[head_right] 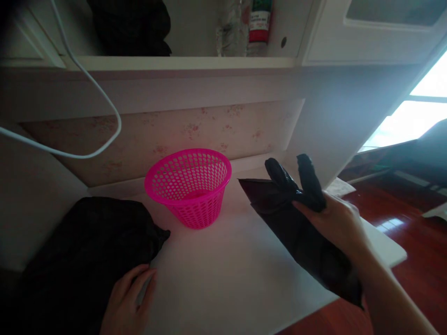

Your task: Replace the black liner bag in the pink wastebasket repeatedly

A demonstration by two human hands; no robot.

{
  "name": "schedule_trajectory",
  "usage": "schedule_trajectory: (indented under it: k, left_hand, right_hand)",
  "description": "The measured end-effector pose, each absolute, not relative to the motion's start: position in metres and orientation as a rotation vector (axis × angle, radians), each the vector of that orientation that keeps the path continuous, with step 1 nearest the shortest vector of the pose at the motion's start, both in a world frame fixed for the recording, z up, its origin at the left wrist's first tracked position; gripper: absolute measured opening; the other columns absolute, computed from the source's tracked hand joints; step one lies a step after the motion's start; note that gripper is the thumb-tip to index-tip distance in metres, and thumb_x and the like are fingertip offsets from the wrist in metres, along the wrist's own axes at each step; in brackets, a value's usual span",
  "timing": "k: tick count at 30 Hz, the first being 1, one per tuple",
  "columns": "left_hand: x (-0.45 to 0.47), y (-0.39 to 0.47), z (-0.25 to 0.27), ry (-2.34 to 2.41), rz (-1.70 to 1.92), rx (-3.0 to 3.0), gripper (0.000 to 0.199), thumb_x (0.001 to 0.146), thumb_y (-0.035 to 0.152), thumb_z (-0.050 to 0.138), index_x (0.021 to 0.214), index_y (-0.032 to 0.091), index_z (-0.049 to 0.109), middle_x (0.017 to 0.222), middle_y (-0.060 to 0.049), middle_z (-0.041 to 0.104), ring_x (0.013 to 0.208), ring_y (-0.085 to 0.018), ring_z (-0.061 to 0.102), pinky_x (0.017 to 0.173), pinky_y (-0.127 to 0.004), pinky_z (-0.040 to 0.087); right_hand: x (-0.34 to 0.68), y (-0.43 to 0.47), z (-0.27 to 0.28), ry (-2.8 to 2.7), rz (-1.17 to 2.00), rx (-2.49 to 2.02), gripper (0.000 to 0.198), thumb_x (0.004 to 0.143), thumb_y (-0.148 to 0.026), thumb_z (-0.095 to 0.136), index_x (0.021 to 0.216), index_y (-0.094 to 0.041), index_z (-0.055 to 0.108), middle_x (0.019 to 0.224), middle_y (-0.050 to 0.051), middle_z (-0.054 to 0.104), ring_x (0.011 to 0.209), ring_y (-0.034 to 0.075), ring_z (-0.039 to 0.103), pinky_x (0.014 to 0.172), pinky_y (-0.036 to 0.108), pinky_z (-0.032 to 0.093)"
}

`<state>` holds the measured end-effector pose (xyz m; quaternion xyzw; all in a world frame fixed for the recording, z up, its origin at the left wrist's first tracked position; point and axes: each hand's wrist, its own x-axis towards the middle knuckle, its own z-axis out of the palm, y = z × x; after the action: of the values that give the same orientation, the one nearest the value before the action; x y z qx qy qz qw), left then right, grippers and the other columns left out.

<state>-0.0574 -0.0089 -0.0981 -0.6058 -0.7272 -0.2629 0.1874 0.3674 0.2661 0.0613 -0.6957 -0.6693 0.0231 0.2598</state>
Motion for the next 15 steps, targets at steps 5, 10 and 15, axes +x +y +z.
schedule_trajectory:
  k: [5,10,15]
  left_hand:
    - [-0.060,-0.008,-0.100,-2.098,-0.570,-1.648,0.042,0.104,0.045,0.046,0.112,0.015,0.074,0.115,-0.018,0.071,0.103,-0.033,0.068,0.089,-0.049,0.056]
    - [-0.064,0.004,-0.099,-2.182,-0.368,-1.511,0.044,0.102,0.039,0.048,0.125,0.009,0.070,0.125,-0.022,0.071,0.111,-0.037,0.066,0.094,-0.050,0.054]
    - [-0.070,0.009,-0.104,-2.408,-0.360,-1.447,0.050,0.101,0.030,0.043,0.135,0.000,0.065,0.134,-0.030,0.068,0.125,-0.046,0.063,0.104,-0.063,0.046]
  right_hand:
    - [0.353,0.290,0.046,-1.932,0.098,-1.908,0.052,0.086,-0.065,0.063,0.108,-0.020,0.077,0.090,0.018,0.075,0.085,0.035,0.068,0.070,0.041,0.041]
    - [0.344,0.309,0.026,-1.984,0.189,-1.873,0.055,0.088,-0.064,0.060,0.112,-0.018,0.075,0.090,0.018,0.074,0.078,0.033,0.066,0.069,0.042,0.043]
    - [0.344,0.318,0.000,-2.045,0.335,-1.759,0.056,0.087,-0.063,0.061,0.113,-0.015,0.069,0.089,0.017,0.073,0.077,0.032,0.067,0.070,0.041,0.047]
